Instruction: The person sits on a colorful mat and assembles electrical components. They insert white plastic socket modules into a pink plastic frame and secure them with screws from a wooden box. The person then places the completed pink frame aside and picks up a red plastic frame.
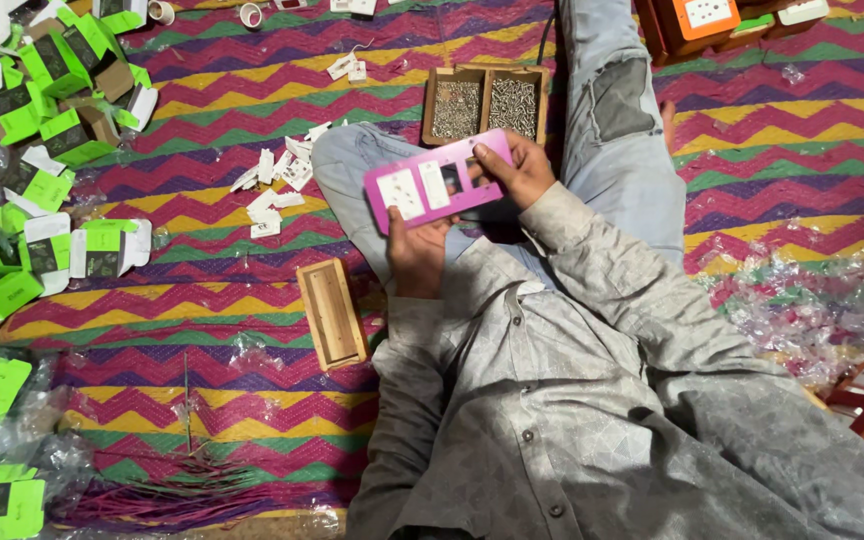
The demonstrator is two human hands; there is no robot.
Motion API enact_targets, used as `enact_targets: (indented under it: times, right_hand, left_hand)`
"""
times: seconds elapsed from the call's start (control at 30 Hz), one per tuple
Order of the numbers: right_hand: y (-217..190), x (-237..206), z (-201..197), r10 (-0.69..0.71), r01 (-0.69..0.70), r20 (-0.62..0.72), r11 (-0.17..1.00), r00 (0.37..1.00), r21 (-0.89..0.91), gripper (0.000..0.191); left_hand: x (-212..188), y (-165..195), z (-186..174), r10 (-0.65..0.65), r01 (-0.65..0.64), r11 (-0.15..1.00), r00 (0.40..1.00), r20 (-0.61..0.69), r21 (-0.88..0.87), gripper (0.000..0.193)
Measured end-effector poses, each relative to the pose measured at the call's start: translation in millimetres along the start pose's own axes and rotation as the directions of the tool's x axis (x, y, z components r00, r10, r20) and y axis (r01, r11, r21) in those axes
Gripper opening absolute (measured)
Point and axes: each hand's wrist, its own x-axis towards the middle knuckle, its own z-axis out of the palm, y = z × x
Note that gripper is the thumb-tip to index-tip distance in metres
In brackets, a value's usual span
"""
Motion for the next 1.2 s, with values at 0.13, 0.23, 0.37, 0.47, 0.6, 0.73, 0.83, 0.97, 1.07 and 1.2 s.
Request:
enact_targets:
  times: [0.13, 0.23, 0.37, 0.47, 0.6, 0.73, 0.83, 0.97, 1.07, 1.2]
  right_hand:
    - [-7.5, 4.0, -9.2, -0.051, 0.043, -0.115, 0.997, 0.992, -0.07, 0.022]
    - [-14.0, 3.7, -14.5, -0.124, 0.113, -0.15, 0.991, 0.981, -0.077, 0.02]
    - [-16.6, 1.1, -13.2, -0.091, 0.072, -0.183, 0.991, 0.979, -0.11, 0.019]
    - [-16.5, -1.6, -8.6, -0.099, 0.073, -0.158, 0.984, 0.982, -0.164, 0.02]
    - [-17.2, -2.5, -5.6, -0.132, 0.107, -0.077, 0.957, 0.988, -0.268, 0.021]
    - [-16.4, -2.0, -8.8, -0.273, 0.245, -0.064, 0.929, 0.96, -0.277, 0.03]
    - [-16.8, -1.1, -9.9, -0.264, 0.21, -0.117, 0.914, 0.957, -0.346, 0.032]
    - [-29.5, -1.1, 2.6, -0.311, 0.225, -0.177, 0.895, 0.934, -0.386, 0.027]
    - [-49.9, -5.9, 24.3, -0.462, 0.279, -0.191, 0.763, 0.866, -0.583, 0.023]
    - [-67.8, -10.2, 71.4, -0.618, 0.491, 0.228, 0.296, 0.753, -0.819, 0.016]
  left_hand:
    - [-0.3, 7.9, 16.9, -0.032, 0.049, 0.986, 0.993, -0.11, 0.157, 0.053]
    - [-1.0, 13.2, 26.5, -0.029, 0.048, 0.969, 0.996, -0.084, 0.243, 0.05]
    - [-2.7, 14.4, 38.3, 0.015, 0.014, 0.909, 0.998, -0.067, 0.417, 0.043]
    - [-4.6, 12.6, 44.9, 0.075, 0.005, 0.856, 0.988, -0.134, 0.517, 0.041]
    - [-5.0, 7.6, 48.6, 0.176, -0.032, 0.848, 0.958, -0.225, 0.529, 0.036]
    - [-5.9, 2.9, 46.4, 0.255, -0.103, 0.797, 0.95, -0.178, 0.595, 0.036]
    - [-6.9, -0.6, 46.4, 0.319, -0.159, 0.74, 0.939, -0.132, 0.654, 0.034]
    - [-5.9, 1.6, 51.5, 0.322, -0.146, 0.752, 0.932, -0.166, 0.643, 0.029]
    - [-4.3, 6.4, 54.5, 0.313, -0.09, 0.551, 0.944, -0.105, 0.83, 0.03]
    - [-3.3, 3.7, 45.5, 0.341, -0.047, 0.203, 0.94, -0.026, 0.978, 0.031]
